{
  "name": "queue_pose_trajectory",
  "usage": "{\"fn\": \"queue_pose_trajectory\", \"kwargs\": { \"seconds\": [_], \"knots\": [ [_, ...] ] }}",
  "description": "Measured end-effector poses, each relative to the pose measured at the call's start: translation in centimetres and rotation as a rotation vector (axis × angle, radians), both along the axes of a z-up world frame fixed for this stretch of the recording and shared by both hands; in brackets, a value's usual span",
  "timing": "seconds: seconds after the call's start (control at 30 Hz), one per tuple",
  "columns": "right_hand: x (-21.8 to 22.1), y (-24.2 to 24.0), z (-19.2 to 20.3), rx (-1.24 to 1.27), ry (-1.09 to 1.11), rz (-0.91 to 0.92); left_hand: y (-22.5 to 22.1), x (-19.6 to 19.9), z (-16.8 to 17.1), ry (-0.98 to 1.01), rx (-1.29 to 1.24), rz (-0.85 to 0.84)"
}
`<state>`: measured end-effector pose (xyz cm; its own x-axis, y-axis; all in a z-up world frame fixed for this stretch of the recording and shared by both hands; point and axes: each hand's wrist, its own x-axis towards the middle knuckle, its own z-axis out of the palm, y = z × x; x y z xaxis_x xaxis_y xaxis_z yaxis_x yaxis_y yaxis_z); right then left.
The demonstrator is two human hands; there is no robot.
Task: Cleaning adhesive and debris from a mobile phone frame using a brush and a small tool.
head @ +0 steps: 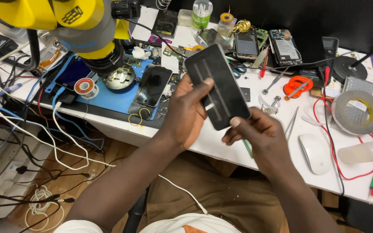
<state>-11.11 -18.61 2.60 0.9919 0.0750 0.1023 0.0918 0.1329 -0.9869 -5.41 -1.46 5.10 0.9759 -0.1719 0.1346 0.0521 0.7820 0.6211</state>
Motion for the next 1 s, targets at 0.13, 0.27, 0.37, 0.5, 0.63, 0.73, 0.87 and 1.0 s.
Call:
{"fn": "queue_pose_trajectory", "kwargs": {
  "seconds": [0.13, 0.27, 0.37, 0.5, 0.63, 0.73, 0.87, 1.0],
  "knots": [
    [-0.1, -1.7, 1.8, -0.031, -0.238, -0.271, 2.4, 3.0, -1.8, 0.019, 0.157, 0.042],
    [-1.1, -1.8, 3.7, -0.161, -0.335, -0.385, 2.4, 2.2, -1.7, -0.227, 0.633, -0.019],
    [-2.2, -0.2, 5.1, -0.451, -0.212, -0.426, 1.0, -2.5, 2.7, -0.851, 1.151, -0.033],
    [-2.9, 0.2, 5.4, -0.66, -0.382, -0.383, -0.3, -3.9, 1.9, -0.833, 1.23, 0.065],
    [-3.0, -0.7, 7.0, -0.607, -0.409, -0.348, 0.5, -3.2, 2.2, -0.621, 1.234, 0.078],
    [-1.8, -3.4, 7.3, -0.688, -0.409, -0.461, 1.1, -2.1, 1.1, -0.709, 1.161, 0.214],
    [0.6, -6.8, 6.1, -1.0, -0.03, -0.435, 1.2, -1.7, 0.4, -0.934, 1.085, 0.332],
    [3.5, -7.9, 1.2, -1.568, 0.298, -0.272, 0.8, -1.6, 0.0, -0.973, 1.087, 0.334]
  ]
}}
